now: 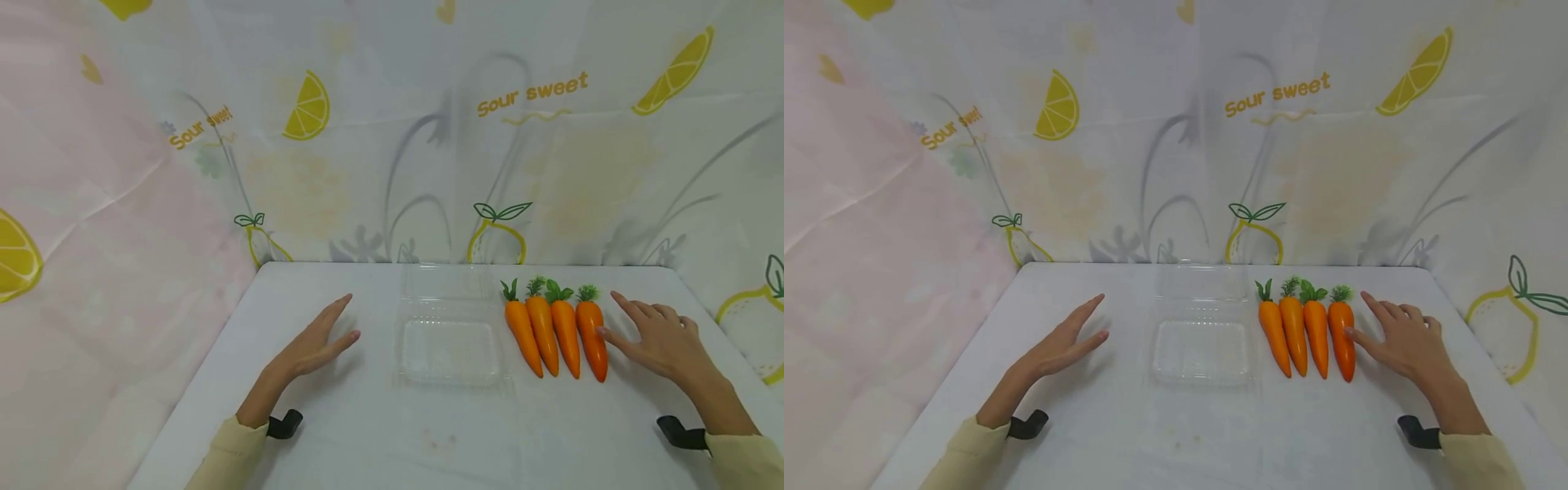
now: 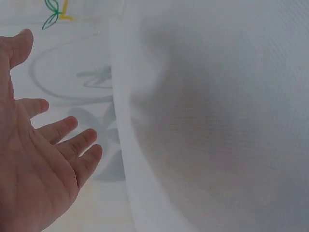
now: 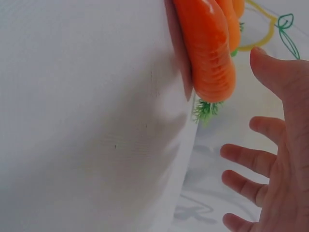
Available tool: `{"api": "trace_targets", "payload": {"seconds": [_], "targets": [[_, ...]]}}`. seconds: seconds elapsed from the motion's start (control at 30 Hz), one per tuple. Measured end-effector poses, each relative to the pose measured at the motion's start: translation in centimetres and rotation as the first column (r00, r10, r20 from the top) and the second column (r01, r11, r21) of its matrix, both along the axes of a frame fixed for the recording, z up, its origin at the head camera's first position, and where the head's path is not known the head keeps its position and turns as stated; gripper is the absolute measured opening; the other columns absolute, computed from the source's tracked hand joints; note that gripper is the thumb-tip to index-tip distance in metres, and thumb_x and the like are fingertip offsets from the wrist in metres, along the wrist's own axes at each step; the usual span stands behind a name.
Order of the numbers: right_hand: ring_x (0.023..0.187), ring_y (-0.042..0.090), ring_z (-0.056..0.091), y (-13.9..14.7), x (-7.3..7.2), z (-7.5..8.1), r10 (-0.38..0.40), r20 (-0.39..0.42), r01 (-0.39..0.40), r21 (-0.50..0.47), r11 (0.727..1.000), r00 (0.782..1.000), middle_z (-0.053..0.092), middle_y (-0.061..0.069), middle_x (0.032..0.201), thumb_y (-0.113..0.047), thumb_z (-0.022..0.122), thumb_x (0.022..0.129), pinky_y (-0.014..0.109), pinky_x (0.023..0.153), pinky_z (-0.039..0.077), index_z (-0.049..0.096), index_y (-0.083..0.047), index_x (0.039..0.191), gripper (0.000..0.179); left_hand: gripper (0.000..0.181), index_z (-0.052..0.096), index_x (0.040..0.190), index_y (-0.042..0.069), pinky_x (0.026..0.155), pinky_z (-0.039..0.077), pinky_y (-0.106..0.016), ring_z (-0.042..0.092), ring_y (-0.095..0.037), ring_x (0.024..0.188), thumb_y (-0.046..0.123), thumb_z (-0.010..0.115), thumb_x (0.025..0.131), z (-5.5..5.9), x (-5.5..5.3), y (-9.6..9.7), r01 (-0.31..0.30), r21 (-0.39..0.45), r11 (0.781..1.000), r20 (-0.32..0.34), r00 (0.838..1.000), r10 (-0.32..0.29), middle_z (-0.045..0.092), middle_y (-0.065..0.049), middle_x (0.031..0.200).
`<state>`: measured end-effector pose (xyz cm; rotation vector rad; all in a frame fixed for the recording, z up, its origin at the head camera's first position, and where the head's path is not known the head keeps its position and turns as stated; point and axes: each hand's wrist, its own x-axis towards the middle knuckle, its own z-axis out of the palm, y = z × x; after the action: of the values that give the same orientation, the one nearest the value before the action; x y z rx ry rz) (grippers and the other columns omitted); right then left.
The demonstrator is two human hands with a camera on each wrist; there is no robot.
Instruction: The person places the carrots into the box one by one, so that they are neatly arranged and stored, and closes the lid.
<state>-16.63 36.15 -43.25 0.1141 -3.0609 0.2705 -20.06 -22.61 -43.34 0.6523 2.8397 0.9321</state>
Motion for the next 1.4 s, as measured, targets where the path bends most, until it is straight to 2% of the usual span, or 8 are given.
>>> {"api": "trace_targets", "payload": {"seconds": [0.17, 0.3, 0.43, 0.6, 0.83, 1.1, 1.2, 1.4], "targets": [[0.110, 0.058, 0.042, 0.0, -0.2, 0.0, 0.027, 0.049, -0.026, -0.030, 0.999, 0.998, 0.046, 0.039, 0.132, -0.062, 0.055, 0.092, 0.075, 0.081, 0.035, 0.026, -0.002, 0.153, 0.090, 0.078, 0.012, 0.160, 0.027, 0.112, 0.024, -0.060, 0.023, -0.030, 0.146, 0.054, 0.052, 0.099, -0.1, -0.2, 0.5, 0.032, 0.090, 0.995, 0.073, 0.997, -0.039, 0.017, -0.003, 0.163], [0.103, 0.053, 0.051, -0.1, -0.4, 0.0, 0.060, 0.092, -0.050, -0.104, 0.993, 0.994, 0.052, 0.037, 0.125, -0.058, 0.059, 0.092, 0.066, 0.076, 0.045, 0.026, 0.001, 0.152, 0.091, 0.076, 0.012, 0.159, 0.032, 0.110, 0.029, -0.058, 0.031, -0.030, 0.142, 0.051, 0.054, 0.099, -0.3, -0.4, 1.0, 0.033, 0.171, 0.985, 0.163, 0.985, -0.061, 0.021, -0.001, 0.161], [0.101, 0.050, 0.054, -0.3, -0.5, 0.0, 0.060, 0.129, -0.041, -0.145, 0.989, 0.990, 0.053, 0.037, 0.123, -0.058, 0.061, 0.091, 0.062, 0.076, 0.049, 0.026, 0.004, 0.150, 0.092, 0.075, 0.013, 0.158, 0.035, 0.111, 0.028, -0.057, 0.031, -0.029, 0.143, 0.048, 0.056, 0.099, -0.5, -0.5, 1.5, 0.054, 0.208, 0.977, 0.203, 0.974, -0.097, 0.022, 0.002, 0.161], [0.099, 0.047, 0.057, -0.7, -0.4, 0.0, 0.054, 0.129, -0.032, -0.169, 0.985, 0.990, 0.056, 0.035, 0.121, -0.057, 0.061, 0.091, 0.058, 0.074, 0.051, 0.028, 0.004, 0.149, 0.090, 0.071, 0.012, 0.158, 0.035, 0.111, 0.025, -0.059, 0.029, -0.029, 0.144, 0.041, 0.054, 0.101, -0.8, -0.6, 2.2, 0.108, 0.237, 0.965, 0.219, 0.962, -0.162, 0.023, 0.004, 0.161], [0.089, 0.040, 0.064, -0.9, -0.4, -0.3, 0.077, 0.106, -0.053, -0.212, 0.976, 0.991, 0.063, 0.031, 0.112, -0.052, 0.063, 0.093, 0.055, 0.073, 0.053, 0.032, 0.006, 0.146, 0.084, 0.072, 0.007, 0.158, 0.039, 0.114, 0.026, -0.052, 0.027, -0.022, 0.145, 0.043, 0.052, 0.102, -0.9, -0.7, 3.3, 0.157, 0.237, 0.959, 0.235, 0.948, -0.213, 0.021, 0.001, 0.162], [0.086, 0.037, 0.065, -0.8, -0.5, -0.6, 0.082, 0.117, -0.051, -0.248, 0.967, 0.990, 0.067, 0.027, 0.104, -0.050, 0.065, 0.092, 0.053, 0.070, 0.054, 0.032, 0.005, 0.146, 0.084, 0.076, 0.006, 0.160, 0.024, 0.112, 0.026, -0.057, 0.026, -0.027, 0.146, 0.042, 0.052, 0.102, -0.9, -0.4, 4.1, 0.180, 0.234, 0.955, 0.247, 0.940, -0.237, 0.021, 0.002, 0.162], [0.085, 0.037, 0.065, -0.8, -0.6, -0.7, 0.082, 0.123, -0.047, -0.265, 0.963, 0.989, 0.067, 0.026, 0.103, -0.049, 0.066, 0.091, 0.051, 0.069, 0.054, 0.032, 0.005, 0.146, 0.084, 0.075, 0.006, 0.160, 0.024, 0.113, 0.026, -0.056, 0.026, -0.027, 0.145, 0.039, 0.052, 0.103, -0.9, -0.3, 4.3, 0.187, 0.237, 0.953, 0.248, 0.937, -0.246, 0.021, 0.001, 0.162], [0.084, 0.036, 0.066, -1.0, -0.9, -0.9, 0.076, 0.136, -0.034, -0.291, 0.956, 0.988, 0.067, 0.027, 0.102, -0.049, 0.067, 0.091, 0.050, 0.068, 0.055, 0.033, 0.006, 0.145, 0.085, 0.073, 0.004, 0.160, 0.023, 0.114, 0.023, -0.056, 0.024, -0.030, 0.146, 0.032, 0.050, 0.104, -0.8, -0.3, 4.6, 0.218, 0.282, 0.934, 0.252, 0.923, -0.292, 0.020, -0.006, 0.162]]}}
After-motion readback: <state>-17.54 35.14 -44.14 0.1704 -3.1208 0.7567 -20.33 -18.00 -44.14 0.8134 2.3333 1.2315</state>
